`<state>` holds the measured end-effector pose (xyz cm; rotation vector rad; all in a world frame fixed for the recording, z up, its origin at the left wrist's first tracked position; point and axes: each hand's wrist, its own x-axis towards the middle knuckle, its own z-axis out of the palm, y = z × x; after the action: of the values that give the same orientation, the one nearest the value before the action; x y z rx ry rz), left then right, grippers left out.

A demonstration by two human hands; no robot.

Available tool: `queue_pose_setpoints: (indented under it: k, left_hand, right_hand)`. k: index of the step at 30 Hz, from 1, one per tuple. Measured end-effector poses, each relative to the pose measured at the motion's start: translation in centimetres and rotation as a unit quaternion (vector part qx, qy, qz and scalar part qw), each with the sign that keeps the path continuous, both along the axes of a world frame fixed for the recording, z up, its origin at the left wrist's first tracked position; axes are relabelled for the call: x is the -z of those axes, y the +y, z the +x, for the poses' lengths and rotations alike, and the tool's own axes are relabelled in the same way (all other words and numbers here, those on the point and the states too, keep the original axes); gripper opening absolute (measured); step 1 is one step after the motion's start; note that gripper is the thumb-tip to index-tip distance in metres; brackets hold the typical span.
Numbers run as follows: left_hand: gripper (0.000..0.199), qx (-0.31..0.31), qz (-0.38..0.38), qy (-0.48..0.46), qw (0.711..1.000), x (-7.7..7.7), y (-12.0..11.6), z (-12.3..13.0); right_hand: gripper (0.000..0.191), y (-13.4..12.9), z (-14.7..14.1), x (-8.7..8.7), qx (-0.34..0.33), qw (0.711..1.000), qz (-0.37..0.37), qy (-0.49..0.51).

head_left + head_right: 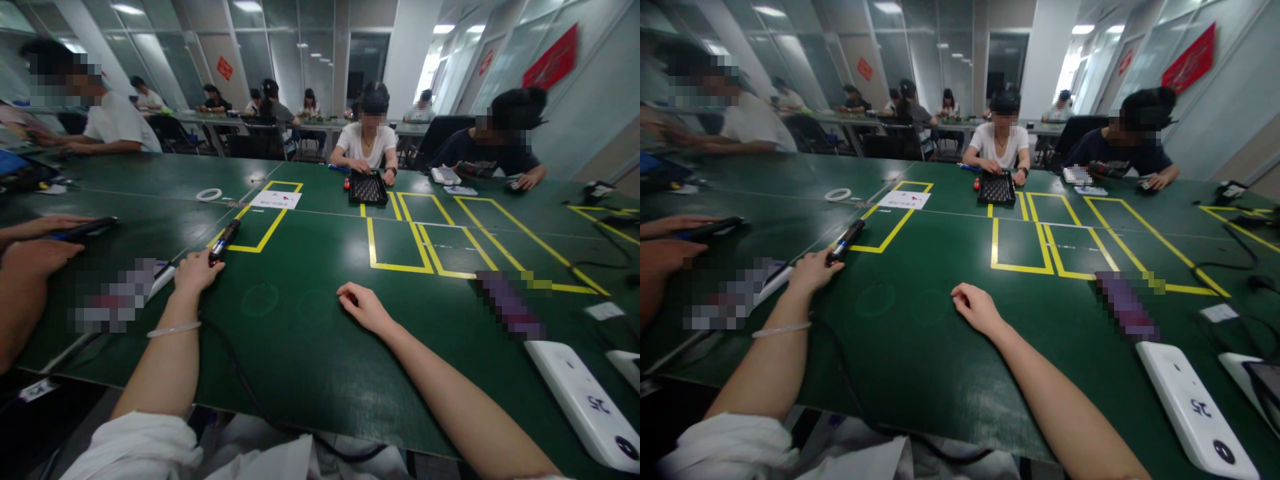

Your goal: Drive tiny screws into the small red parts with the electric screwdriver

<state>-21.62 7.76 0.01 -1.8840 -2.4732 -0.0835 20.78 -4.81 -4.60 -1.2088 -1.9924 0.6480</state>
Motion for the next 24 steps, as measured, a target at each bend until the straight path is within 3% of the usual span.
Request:
queue_pose_setpoints:
  k: [8, 13, 16, 20, 22, 24]
  left_hand:
    - [0.047, -0.02, 0.082, 0.029, 0.996, -0.9, -1.1, 1.3]
    - [0.039, -0.054, 0.081, 0.029, 0.995, -1.2, -1.3, 1.4]
    - [0.039, -0.04, 0.107, 0.036, 0.993, -1.3, -1.4, 2.1]
    - [0.04, 0.038, 0.174, -0.066, 0.982, -1.6, -1.6, 5.3]
    - [0.038, 0.131, 0.181, -0.175, 0.959, -1.6, -2.0, 8.1]
    - [0.036, 0.238, 0.16, -0.276, 0.917, -1.7, -2.8, 11.4]
  right_hand:
    - [0.012, 0.0, 0.0, -0.1, -0.003, 1.0, 0.003, -0.011]
    - [0.012, 0.1, 0.0, 0.0, -0.003, 1.0, 0.006, -0.015]
    - [0.011, 0.1, 0.0, 0.0, -0.003, 1.0, 0.009, -0.018]
    - [0.011, 0.1, 0.0, -0.1, -0.002, 1.0, 0.006, -0.02]
    - [0.011, 0.1, 0.1, -0.1, -0.003, 1.0, 0.004, -0.019]
    - [0.011, 0.1, 0.1, -0.1, -0.002, 1.0, 0.002, -0.017]
